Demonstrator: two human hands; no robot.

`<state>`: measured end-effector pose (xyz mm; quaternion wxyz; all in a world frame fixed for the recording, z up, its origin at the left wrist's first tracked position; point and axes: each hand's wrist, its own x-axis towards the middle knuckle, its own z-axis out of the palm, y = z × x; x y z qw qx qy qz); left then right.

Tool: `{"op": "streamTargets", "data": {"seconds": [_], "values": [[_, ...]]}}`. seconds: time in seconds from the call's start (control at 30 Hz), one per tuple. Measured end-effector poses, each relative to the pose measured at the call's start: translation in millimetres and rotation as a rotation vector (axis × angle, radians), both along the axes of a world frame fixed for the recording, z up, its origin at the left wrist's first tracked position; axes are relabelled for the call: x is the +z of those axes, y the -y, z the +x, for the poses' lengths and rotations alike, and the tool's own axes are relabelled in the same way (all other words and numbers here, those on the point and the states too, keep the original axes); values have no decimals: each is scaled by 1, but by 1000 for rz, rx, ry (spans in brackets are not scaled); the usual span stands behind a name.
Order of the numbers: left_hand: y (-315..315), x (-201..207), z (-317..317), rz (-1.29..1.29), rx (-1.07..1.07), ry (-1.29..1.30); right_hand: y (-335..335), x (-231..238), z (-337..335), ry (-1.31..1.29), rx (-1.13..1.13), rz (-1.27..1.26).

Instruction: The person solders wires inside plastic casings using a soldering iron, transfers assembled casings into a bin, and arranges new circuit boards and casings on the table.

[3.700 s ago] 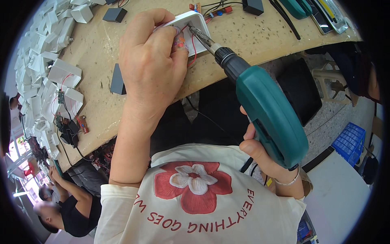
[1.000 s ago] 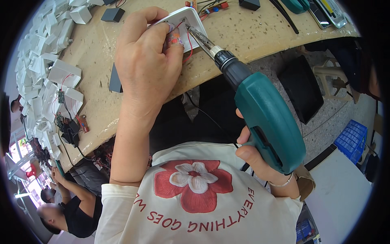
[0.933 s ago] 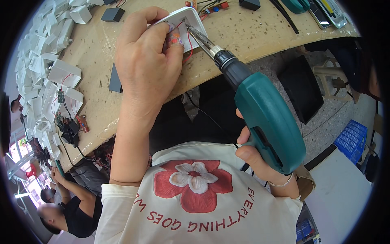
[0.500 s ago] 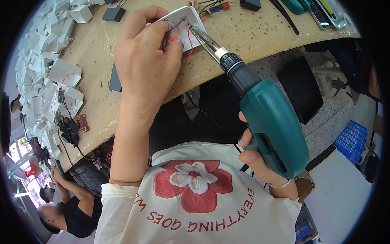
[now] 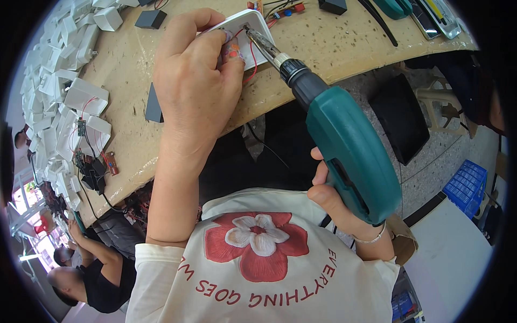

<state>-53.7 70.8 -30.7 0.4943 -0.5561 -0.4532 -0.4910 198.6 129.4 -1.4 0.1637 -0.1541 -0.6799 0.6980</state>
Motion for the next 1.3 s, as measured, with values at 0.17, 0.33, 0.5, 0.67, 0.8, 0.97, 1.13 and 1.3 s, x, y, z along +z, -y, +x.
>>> {"op": "streamTargets", "data": {"seconds": [0.17,0.33,0.5,0.67,0.8,0.97,1.13,1.3], "values": [[0,0,1,3,14,10,0,-2,-2,-14,-5,-17],[-1,1,0,5,3,-5,-1,-3,-1,27,-11,19],[0,1,0,3,8,-13,1,-1,0,42,-12,23],[1,2,-1,-15,16,-21,0,1,1,71,-8,61],[0,1,-2,12,14,-49,0,1,1,33,-1,69],[5,2,1,-51,41,-26,0,1,0,33,6,65],[3,2,-3,-22,38,-58,-3,-1,4,73,46,98],[3,0,-2,-6,74,-69,0,1,5,93,19,76]]}}
